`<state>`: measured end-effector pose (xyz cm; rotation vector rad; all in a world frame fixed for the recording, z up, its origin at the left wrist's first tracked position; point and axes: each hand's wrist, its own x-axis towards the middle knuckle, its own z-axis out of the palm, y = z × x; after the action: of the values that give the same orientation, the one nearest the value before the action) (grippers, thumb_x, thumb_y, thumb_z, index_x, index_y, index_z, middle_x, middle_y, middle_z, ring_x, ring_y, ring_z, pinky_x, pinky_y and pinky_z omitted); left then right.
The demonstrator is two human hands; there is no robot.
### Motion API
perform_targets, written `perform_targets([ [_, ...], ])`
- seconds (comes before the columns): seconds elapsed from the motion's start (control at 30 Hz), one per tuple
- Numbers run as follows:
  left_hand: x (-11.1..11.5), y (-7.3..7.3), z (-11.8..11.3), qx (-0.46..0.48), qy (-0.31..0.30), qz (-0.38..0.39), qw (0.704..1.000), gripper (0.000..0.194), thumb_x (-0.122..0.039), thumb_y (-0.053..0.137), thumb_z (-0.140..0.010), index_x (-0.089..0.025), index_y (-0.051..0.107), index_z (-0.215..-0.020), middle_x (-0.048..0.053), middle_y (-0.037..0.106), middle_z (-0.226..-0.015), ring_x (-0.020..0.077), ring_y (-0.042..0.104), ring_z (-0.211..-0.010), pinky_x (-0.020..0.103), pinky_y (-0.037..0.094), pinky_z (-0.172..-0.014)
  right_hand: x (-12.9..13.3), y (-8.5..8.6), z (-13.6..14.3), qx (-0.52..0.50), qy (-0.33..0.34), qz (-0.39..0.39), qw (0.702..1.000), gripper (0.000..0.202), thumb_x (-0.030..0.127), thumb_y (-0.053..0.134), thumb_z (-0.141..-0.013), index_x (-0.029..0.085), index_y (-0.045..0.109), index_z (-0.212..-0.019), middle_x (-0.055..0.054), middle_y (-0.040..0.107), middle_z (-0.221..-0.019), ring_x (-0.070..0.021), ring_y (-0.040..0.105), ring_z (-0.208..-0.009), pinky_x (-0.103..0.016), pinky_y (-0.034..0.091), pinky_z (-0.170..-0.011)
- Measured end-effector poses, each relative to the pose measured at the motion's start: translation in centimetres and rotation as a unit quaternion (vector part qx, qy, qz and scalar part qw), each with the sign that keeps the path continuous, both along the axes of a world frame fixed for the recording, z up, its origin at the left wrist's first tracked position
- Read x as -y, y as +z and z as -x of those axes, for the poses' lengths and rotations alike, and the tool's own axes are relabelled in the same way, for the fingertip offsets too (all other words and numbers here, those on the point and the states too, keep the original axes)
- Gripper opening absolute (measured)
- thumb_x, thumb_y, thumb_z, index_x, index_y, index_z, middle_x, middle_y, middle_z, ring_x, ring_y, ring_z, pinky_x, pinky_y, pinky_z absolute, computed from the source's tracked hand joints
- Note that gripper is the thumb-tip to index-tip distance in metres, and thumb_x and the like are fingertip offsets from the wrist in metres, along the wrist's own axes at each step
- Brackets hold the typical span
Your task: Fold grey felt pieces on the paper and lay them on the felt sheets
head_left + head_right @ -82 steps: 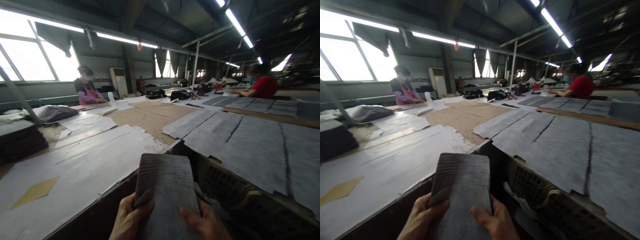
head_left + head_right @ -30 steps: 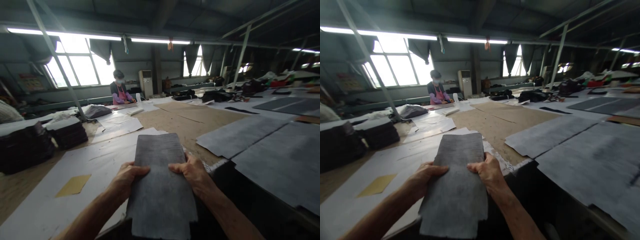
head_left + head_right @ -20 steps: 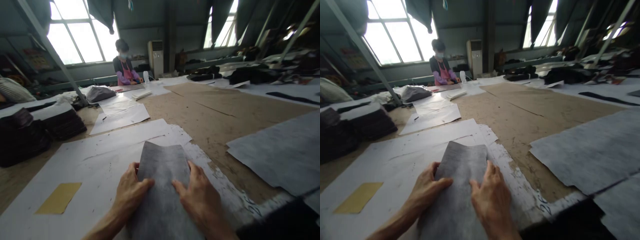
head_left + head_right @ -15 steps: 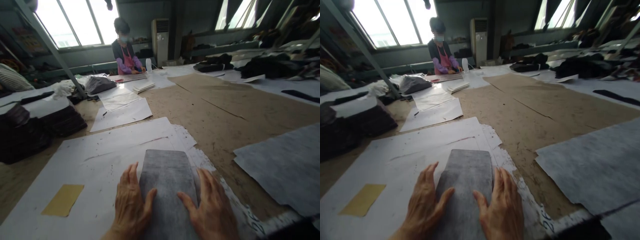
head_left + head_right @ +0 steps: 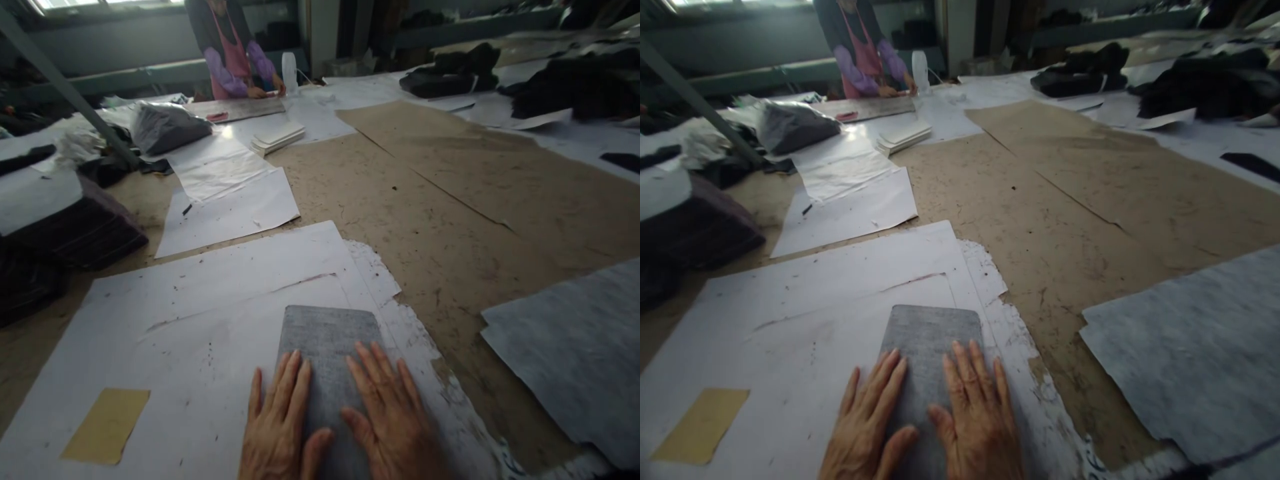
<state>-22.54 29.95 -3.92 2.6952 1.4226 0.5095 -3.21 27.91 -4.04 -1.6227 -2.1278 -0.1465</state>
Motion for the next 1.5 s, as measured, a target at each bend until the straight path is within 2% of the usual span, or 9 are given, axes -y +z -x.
perform_targets([
  [0.17, -5.2, 3.1, -0.7, 0.193, 0.186, 0.195, 0.943, 0.037, -0.036, 0.051, -0.081, -0.018, 0.052, -0.114, 0.010, 0.058, -0.116, 0.0241, 0.056, -0.104, 0.037, 0.045, -0.087, -4.4, 0.9, -1.9, -0.124, -0.116, 0.005, 0.985, 0.034, 0.023, 0.054, -0.082, 0.009, 0.053, -0.113, -0.013, 0.059, -0.108, -0.0236, 0.052, -0.103, -0.038, 0.042, -0.091],
  [0.3, -9.3, 4.4, -2.3, 0.119, 0.278, 0.291, 0.908, 0.040, -0.034, 0.061, -0.069, -0.016, 0.052, -0.104, 0.009, 0.061, -0.101, 0.0241, 0.058, -0.085, 0.035, 0.042, -0.074, -7.6, 1.2, -2.9, -0.126, -0.122, 0.129, 0.976, 0.042, 0.022, 0.066, -0.064, 0.014, 0.057, -0.104, -0.010, 0.061, -0.101, -0.0274, 0.053, -0.097, -0.042, 0.045, -0.084],
  [0.57, -10.7, 3.9, -2.5, 0.131, 0.307, 0.322, 0.886, 0.025, -0.031, 0.068, -0.054, -0.022, 0.051, -0.069, 0.000, 0.054, -0.066, 0.0198, 0.051, -0.067, 0.027, 0.027, -0.058, -8.9, 3.2, -3.0, -0.177, -0.133, 0.260, 0.940, 0.014, 0.021, 0.063, -0.057, 0.020, 0.056, -0.070, -0.002, 0.059, -0.078, -0.0200, 0.056, -0.078, -0.031, 0.044, -0.067],
  [0.8, -10.3, 3.8, -2.1, 0.330, 0.254, 0.410, 0.811, 0.030, -0.025, 0.063, -0.055, -0.021, 0.042, -0.077, -0.004, 0.055, -0.062, 0.0139, 0.052, -0.057, 0.025, 0.037, -0.054, -8.1, 3.7, -2.8, -0.263, -0.162, 0.268, 0.912, 0.038, 0.024, 0.063, -0.058, 0.019, 0.058, -0.095, -0.005, 0.067, -0.084, -0.0202, 0.064, -0.074, -0.028, 0.050, -0.061],
  [0.9, -10.8, 4.2, -1.8, 0.404, 0.216, 0.441, 0.772, 0.049, -0.025, 0.063, -0.054, -0.020, 0.039, -0.096, -0.003, 0.060, -0.069, 0.0156, 0.058, -0.061, 0.027, 0.044, -0.057, -8.0, 3.3, -2.5, -0.261, -0.117, 0.184, 0.940, 0.031, 0.022, 0.058, -0.066, 0.021, 0.057, -0.097, -0.002, 0.066, -0.084, -0.0175, 0.063, -0.077, -0.027, 0.051, -0.069],
  [1.07, -11.9, 3.1, -1.3, 0.425, 0.166, 0.380, 0.804, 0.043, -0.011, 0.062, -0.054, -0.018, 0.048, -0.094, -0.008, 0.054, -0.062, 0.0079, 0.049, -0.055, 0.020, 0.037, -0.054, -8.8, 2.0, -1.8, -0.194, -0.035, 0.024, 0.980, 0.032, 0.019, 0.050, -0.079, 0.015, 0.054, -0.110, -0.009, 0.062, -0.101, -0.0207, 0.059, -0.096, -0.034, 0.049, -0.086],
  [1.2, -13.0, 2.1, -1.0, 0.399, 0.152, 0.416, 0.803, 0.039, -0.010, 0.062, -0.051, -0.018, 0.052, -0.087, -0.007, 0.057, -0.062, 0.0088, 0.050, -0.054, 0.020, 0.036, -0.050, -7.3, 3.1, 0.0, -0.089, -0.041, -0.033, 0.995, 0.047, 0.033, 0.051, -0.088, 0.008, 0.045, -0.127, -0.016, 0.043, -0.134, -0.0298, 0.031, -0.129, -0.048, 0.030, -0.105],
  [1.37, -14.3, 2.1, -0.5, 0.364, 0.146, 0.461, 0.796, 0.037, -0.010, 0.067, -0.044, -0.018, 0.054, -0.078, -0.007, 0.056, -0.055, 0.0106, 0.050, -0.049, 0.021, 0.035, -0.045, -3.2, 3.1, 2.4, 0.041, 0.211, 0.070, 0.974, 0.060, 0.053, 0.045, -0.087, 0.019, 0.038, -0.136, -0.006, 0.033, -0.143, -0.0303, 0.018, -0.134, -0.053, 0.019, -0.109],
  [1.5, -14.7, 2.1, -0.4, 0.348, 0.151, 0.462, 0.801, 0.035, -0.011, 0.068, -0.043, -0.018, 0.054, -0.075, -0.008, 0.055, -0.054, 0.0101, 0.049, -0.048, 0.020, 0.034, -0.045, -2.1, 2.8, 2.7, 0.061, 0.245, 0.061, 0.966, 0.060, 0.062, 0.039, -0.086, 0.026, 0.042, -0.134, -0.003, 0.031, -0.144, -0.0324, 0.020, -0.134, -0.055, 0.017, -0.108],
])
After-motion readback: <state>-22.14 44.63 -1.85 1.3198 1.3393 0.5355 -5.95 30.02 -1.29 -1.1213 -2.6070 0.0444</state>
